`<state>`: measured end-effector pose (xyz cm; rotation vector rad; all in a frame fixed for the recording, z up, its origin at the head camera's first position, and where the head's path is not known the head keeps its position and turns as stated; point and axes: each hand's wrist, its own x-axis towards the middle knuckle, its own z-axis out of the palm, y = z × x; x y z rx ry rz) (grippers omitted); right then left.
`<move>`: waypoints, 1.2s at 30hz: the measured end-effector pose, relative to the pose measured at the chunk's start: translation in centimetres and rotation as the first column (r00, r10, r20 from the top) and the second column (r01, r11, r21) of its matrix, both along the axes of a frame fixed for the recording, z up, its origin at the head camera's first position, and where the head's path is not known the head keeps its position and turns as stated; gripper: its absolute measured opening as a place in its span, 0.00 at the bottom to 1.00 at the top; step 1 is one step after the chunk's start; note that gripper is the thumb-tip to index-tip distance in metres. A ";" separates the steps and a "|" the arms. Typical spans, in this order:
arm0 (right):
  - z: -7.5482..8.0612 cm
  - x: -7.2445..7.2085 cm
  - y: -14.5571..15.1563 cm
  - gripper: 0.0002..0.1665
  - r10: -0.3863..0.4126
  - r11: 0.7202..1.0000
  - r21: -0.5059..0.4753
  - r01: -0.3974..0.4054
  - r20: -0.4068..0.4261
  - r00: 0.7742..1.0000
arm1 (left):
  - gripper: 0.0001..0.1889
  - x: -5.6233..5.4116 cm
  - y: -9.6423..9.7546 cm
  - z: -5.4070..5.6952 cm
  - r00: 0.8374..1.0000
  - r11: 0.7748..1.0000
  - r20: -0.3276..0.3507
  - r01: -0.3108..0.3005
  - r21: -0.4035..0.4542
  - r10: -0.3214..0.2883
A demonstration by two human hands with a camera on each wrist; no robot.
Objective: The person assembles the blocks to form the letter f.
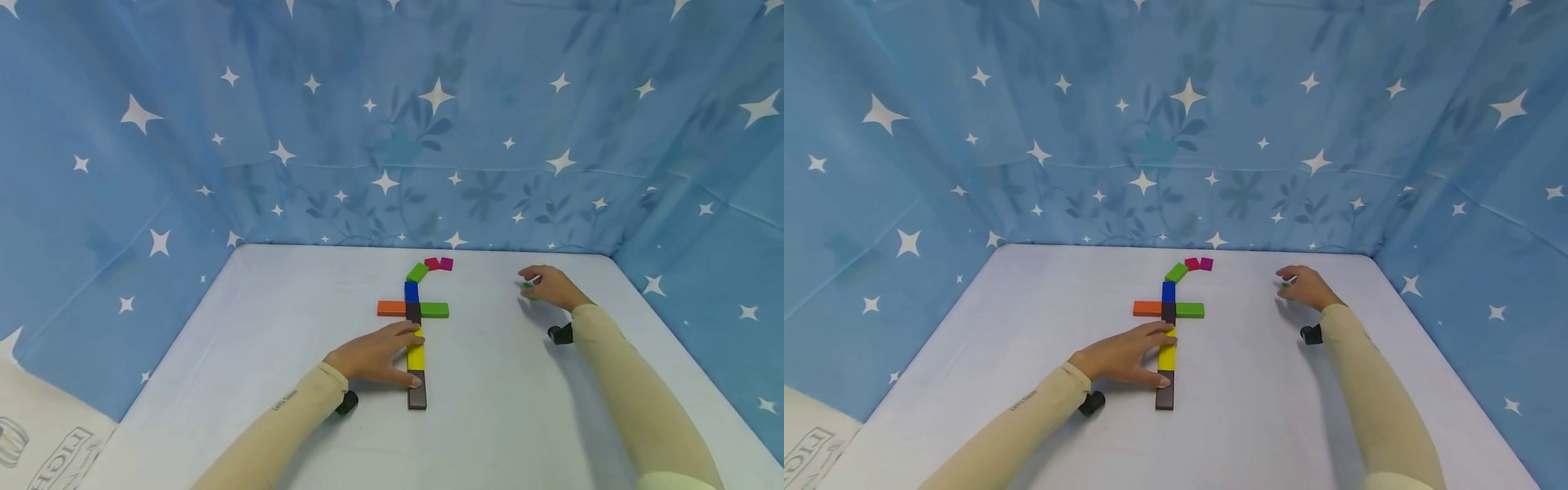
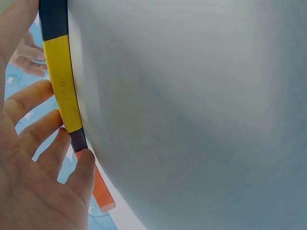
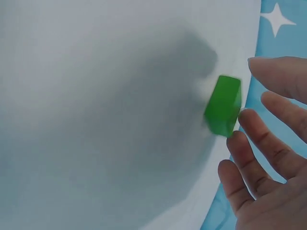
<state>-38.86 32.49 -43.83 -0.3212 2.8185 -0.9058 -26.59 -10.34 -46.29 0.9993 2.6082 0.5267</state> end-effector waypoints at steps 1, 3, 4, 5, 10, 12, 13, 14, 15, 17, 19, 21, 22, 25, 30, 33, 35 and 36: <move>-0.1 0.1 0.2 0.32 -0.004 1.000 0.001 0.004 0.003 1.000 | 0.43 0.0 0.0 0.0 1.000 1.000 0.002 0.000 0.001 0.000; -0.4 0.2 0.6 0.32 -0.015 1.000 0.005 0.015 0.012 1.000 | 0.43 -0.1 -0.1 0.0 1.000 1.000 0.008 0.000 0.005 0.000; -0.5 0.2 0.7 0.32 -0.023 1.000 0.009 0.022 0.015 1.000 | 0.43 -0.1 -0.1 0.0 1.000 1.000 0.010 0.000 0.007 0.000; -0.6 0.3 0.9 0.32 -0.028 1.000 0.013 0.028 0.018 0.999 | 0.43 -0.1 -0.1 0.0 1.000 1.000 0.012 0.001 0.009 -0.001; -1.1 0.4 1.2 0.30 -0.047 0.998 0.031 0.047 0.004 0.999 | 0.44 -0.1 -0.2 0.1 1.000 1.000 0.019 -0.001 0.013 0.000; -1.3 0.3 1.2 0.29 -0.047 0.998 0.035 0.047 -0.013 0.999 | 0.44 0.0 -0.2 0.1 1.000 1.000 0.018 -0.001 0.013 0.000; -1.3 0.3 1.2 0.29 -0.046 0.998 0.036 0.047 -0.020 0.999 | 0.44 0.0 -0.2 0.1 1.000 1.000 0.018 0.000 0.012 0.000; -1.4 0.3 1.1 0.28 -0.045 0.998 0.034 0.046 -0.024 0.999 | 0.43 0.0 -0.2 0.1 1.000 1.000 0.018 0.001 0.012 -0.001; -1.4 0.3 1.1 0.28 -0.044 0.999 0.031 0.045 -0.028 0.999 | 0.43 0.0 -0.2 0.1 1.000 1.000 0.017 0.001 0.013 -0.001; -1.5 0.3 1.0 0.28 -0.040 0.999 0.028 0.041 -0.036 0.999 | 0.43 0.0 -0.2 0.1 1.000 1.000 0.015 0.003 0.015 -0.004; -1.4 0.4 0.9 0.29 -0.031 0.999 0.026 0.032 -0.041 0.999 | 0.43 -0.1 -0.2 0.1 1.000 1.000 0.012 0.006 0.017 -0.006; -1.2 0.4 0.7 0.29 -0.013 1.000 0.022 0.014 -0.043 0.999 | 0.44 -0.1 -0.2 0.0 1.000 1.000 0.010 0.007 0.020 -0.008; -1.1 0.4 0.7 0.30 -0.002 1.000 0.023 0.003 -0.044 0.999 | 0.44 -0.1 -0.1 0.0 1.000 1.000 0.006 0.009 0.019 -0.009; -0.6 0.4 0.6 0.30 0.028 0.999 0.016 -0.028 -0.039 0.999 | 0.44 -0.2 -0.2 0.2 1.000 1.000 0.005 0.007 0.018 -0.008; -0.4 0.3 0.7 0.29 0.032 0.999 0.000 -0.032 -0.021 0.999 | 0.43 -0.2 -0.3 0.5 1.000 1.000 0.009 -0.001 0.013 0.001; -0.6 0.3 0.8 0.27 0.015 1.000 0.008 -0.015 -0.009 1.000 | 0.43 -0.1 -0.2 0.5 1.000 1.000 0.017 0.002 0.017 -0.002; -0.8 0.3 0.9 0.25 -0.002 1.000 0.008 0.002 0.004 1.000 | 0.43 0.0 -0.2 0.4 1.000 1.000 0.022 0.005 0.021 -0.005; -0.9 0.2 0.9 0.25 -0.010 1.000 0.008 0.010 0.008 1.000 | 0.43 0.0 -0.1 0.4 1.000 1.000 0.024 0.005 0.022 -0.006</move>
